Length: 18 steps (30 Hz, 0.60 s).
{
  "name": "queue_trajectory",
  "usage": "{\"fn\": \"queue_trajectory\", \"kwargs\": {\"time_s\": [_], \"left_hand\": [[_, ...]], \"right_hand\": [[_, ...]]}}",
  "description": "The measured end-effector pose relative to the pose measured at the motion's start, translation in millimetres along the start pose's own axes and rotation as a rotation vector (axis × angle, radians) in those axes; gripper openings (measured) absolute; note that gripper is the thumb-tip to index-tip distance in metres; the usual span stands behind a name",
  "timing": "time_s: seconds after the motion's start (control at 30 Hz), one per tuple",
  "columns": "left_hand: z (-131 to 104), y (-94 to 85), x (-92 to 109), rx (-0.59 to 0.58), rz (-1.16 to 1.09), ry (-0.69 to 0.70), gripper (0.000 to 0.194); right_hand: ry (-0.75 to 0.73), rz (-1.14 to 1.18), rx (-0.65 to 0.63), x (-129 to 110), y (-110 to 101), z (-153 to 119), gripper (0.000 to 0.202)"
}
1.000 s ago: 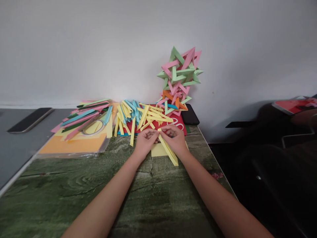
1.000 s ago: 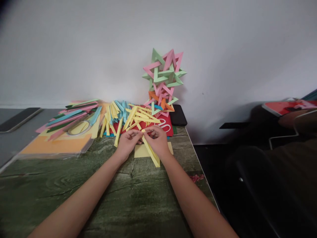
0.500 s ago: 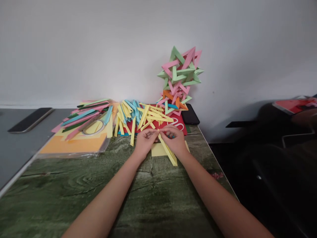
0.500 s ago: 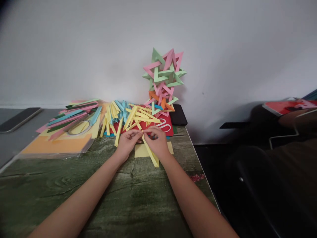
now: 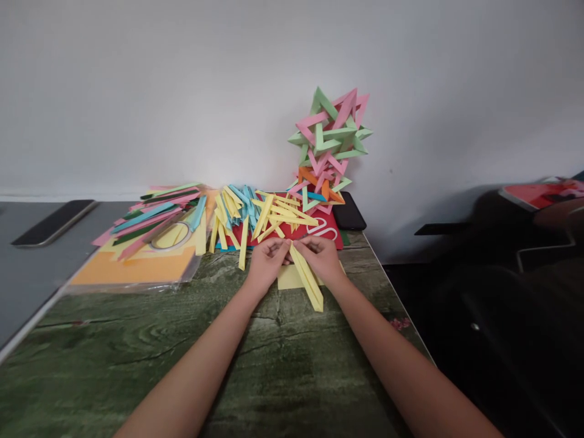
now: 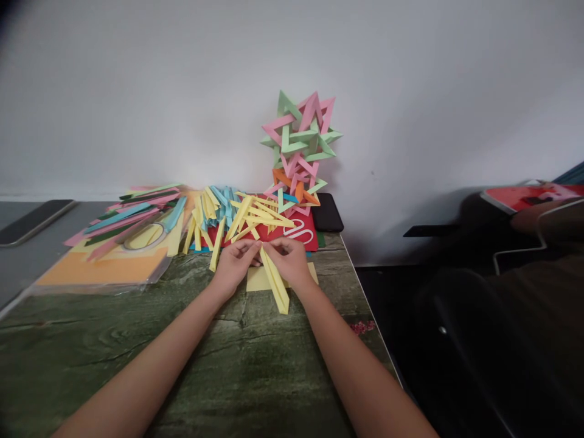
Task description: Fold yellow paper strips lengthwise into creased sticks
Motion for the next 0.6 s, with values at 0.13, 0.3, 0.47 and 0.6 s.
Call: {"fn": "queue_trajectory", "kwargs": {"time_s": [0.13, 0.3, 0.47, 0.6], "left_hand": [[-0.3, 0.0, -0.1, -0.015, 0.017, 0.026, 0.026], [-0.8, -0.1, -1.6, -0.002, -0.004, 0.025, 0.023], [-1.1, -1.2, -0.7, 0.006, -0.003, 0.046, 0.020], [-0.2, -0.6, 0.7, 0.013, -0.003, 0.015, 0.022]], "right_hand": [[0.015, 0.046, -0.043, 2.1, 0.0, 1.0, 0.019], [-0.050, 0.044, -0.055, 0.4, -0.7, 0.1, 0.014], [-0.048, 0.028, -0.101, -1.5, 0.1, -0.9, 0.014], [-0.035, 0.042, -0.085, 0.7, -0.3, 0.3, 0.014]]}}
Point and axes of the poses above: each hand's wrist, its own z-axis towards the middle knuckle, its own y-axis out of the palm, x = y × z, the point moved 1 cm from there along z, towards the middle knuckle
